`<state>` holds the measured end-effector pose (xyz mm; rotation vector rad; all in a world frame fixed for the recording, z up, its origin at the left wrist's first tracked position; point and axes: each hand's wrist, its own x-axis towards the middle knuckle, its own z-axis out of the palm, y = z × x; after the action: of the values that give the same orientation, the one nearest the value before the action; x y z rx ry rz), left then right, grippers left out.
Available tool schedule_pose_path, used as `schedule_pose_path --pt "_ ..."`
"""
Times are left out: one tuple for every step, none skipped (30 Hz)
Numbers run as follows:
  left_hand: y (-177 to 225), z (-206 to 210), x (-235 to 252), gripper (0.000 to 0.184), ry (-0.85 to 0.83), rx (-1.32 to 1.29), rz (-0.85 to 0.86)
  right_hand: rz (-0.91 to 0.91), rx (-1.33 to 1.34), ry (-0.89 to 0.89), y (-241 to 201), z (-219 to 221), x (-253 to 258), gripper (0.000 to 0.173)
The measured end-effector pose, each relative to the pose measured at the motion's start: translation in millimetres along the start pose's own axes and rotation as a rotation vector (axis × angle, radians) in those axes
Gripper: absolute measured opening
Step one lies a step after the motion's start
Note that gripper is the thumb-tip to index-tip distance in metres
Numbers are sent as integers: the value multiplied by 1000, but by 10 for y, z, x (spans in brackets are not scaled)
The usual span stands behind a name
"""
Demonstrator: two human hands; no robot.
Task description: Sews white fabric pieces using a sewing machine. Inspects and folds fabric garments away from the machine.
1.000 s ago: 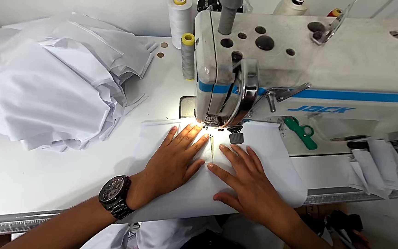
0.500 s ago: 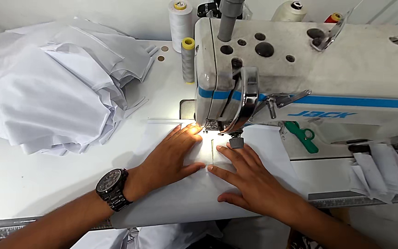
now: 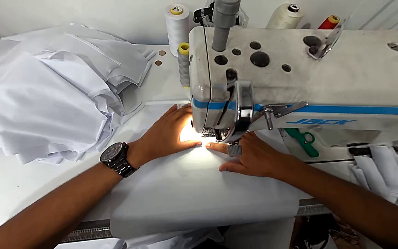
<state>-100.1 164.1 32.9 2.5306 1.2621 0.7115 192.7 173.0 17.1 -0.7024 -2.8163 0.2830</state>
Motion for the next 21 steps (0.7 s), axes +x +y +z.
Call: schedule_pose_path --pt "1 -25 25 60 8 -8 0 11 12 -21 28 -14 13 63" --pt "19 -56 46 58 18 -11 -2 10 17 -16 46 -18 25 64" --pt "40 -85 66 57 28 -12 -3 3 21 0 55 -24 31 64" --pt "53 -98 75 58 32 -10 -7 -10 18 20 58 -28 30 64" --pt "69 -109 75 58 30 -16 -12 -21 19 31 53 -35 28 64" --pt "87 -126 76 58 28 -23 -16 -29 24 41 54 -41 35 63" --pt "97 -141 77 58 24 -24 -17 -33 32 47 57 -46 46 63" --pt "104 -143 75 58 24 -20 -14 -36 43 47 60 -51 53 62" --pt "96 -132 75 57 25 -12 -9 -37 50 44 63 -60 60 61" --pt "79 -115 77 57 26 -1 -1 -34 54 37 68 -72 64 61" --pt "63 -101 75 58 20 10 2 -29 54 26 70 -83 65 61" --pt "52 -92 69 58 15 18 4 -28 53 19 68 -94 68 61" --pt "37 -82 61 58 4 25 5 -28 53 17 65 -100 69 61" --pt "15 -70 54 58 -7 33 4 -28 48 13 64 -103 70 61" --pt "-8 -58 51 59 -14 41 4 -25 43 8 66 -101 70 62" --pt "-28 -43 46 59 -14 47 7 -24 34 4 68 -94 66 63" --pt "-39 -29 41 58 -3 51 13 -19 25 -2 72 -83 62 64" --pt "-44 -20 39 58 7 52 20 -11 22 -9 80 -71 57 64" --pt "-48 -17 40 59 12 59 25 -8 26 -5 92 -55 52 64" --pt "-50 -14 40 59 11 61 25 -7 28 -2 99 -44 50 64" --pt "-52 -11 37 59 6 62 23 -5 24 -5 103 -37 48 64"
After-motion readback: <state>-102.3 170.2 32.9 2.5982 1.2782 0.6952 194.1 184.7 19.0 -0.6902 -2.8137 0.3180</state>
